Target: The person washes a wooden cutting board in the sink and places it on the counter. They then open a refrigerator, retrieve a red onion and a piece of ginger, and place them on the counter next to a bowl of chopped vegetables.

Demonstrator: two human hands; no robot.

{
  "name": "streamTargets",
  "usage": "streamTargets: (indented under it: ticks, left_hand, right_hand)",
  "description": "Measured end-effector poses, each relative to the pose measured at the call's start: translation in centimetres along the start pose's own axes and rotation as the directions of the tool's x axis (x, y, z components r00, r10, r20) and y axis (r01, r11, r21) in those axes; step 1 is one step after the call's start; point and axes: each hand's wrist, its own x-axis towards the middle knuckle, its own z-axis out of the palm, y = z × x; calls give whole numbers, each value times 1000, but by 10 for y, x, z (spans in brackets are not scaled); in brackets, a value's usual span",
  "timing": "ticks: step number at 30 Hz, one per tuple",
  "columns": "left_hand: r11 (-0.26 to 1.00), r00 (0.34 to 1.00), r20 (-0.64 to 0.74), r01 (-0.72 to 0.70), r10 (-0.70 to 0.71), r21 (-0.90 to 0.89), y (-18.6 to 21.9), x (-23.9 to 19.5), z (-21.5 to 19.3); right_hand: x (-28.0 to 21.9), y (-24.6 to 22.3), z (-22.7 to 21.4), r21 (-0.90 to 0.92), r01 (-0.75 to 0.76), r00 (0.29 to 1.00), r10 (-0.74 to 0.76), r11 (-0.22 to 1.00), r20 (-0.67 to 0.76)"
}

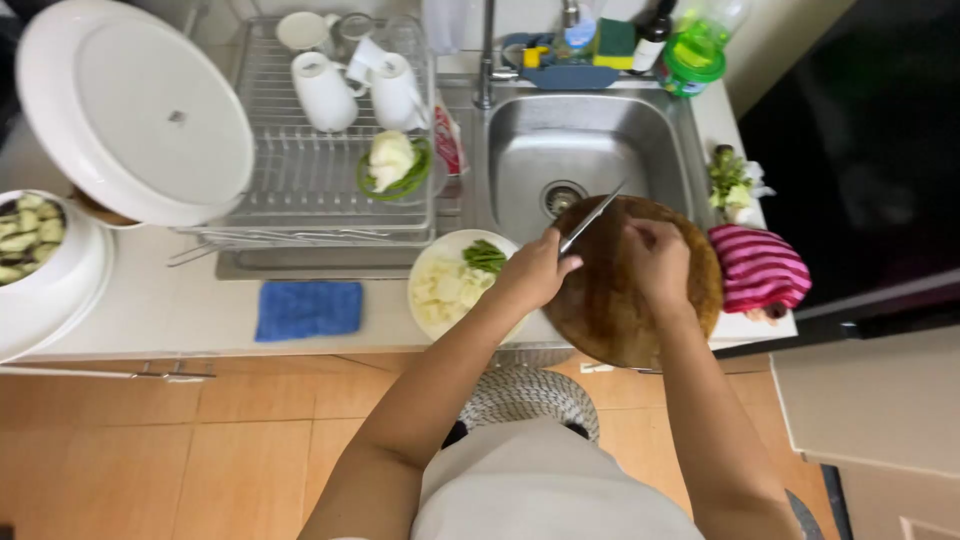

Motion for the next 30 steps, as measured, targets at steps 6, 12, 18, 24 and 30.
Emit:
streamTargets:
  ticks: [6,12,18,24,30]
  left_hand:
    - [991,992,28,124,-126,57,-6,49,81]
    - [988,988,98,112,-123,106,20,59,119]
    - [903,962,191,253,-197,-347,101,68,129]
    - [862,962,85,270,-259,-430,139,127,168]
    - [977,983,-169,40,-76,-208,103,192,222]
  right_hand:
    - [-33,38,-58,-254,160,987,-147,954,71]
    - [-39,71,-76,-44,-52,992,57,998,111]
    - [4,137,-129,234,-364,926,322,902,197]
    - [83,178,-156,217,-327,945,325,920,44]
    - [134,216,-129,34,-50,992,53,998,-118]
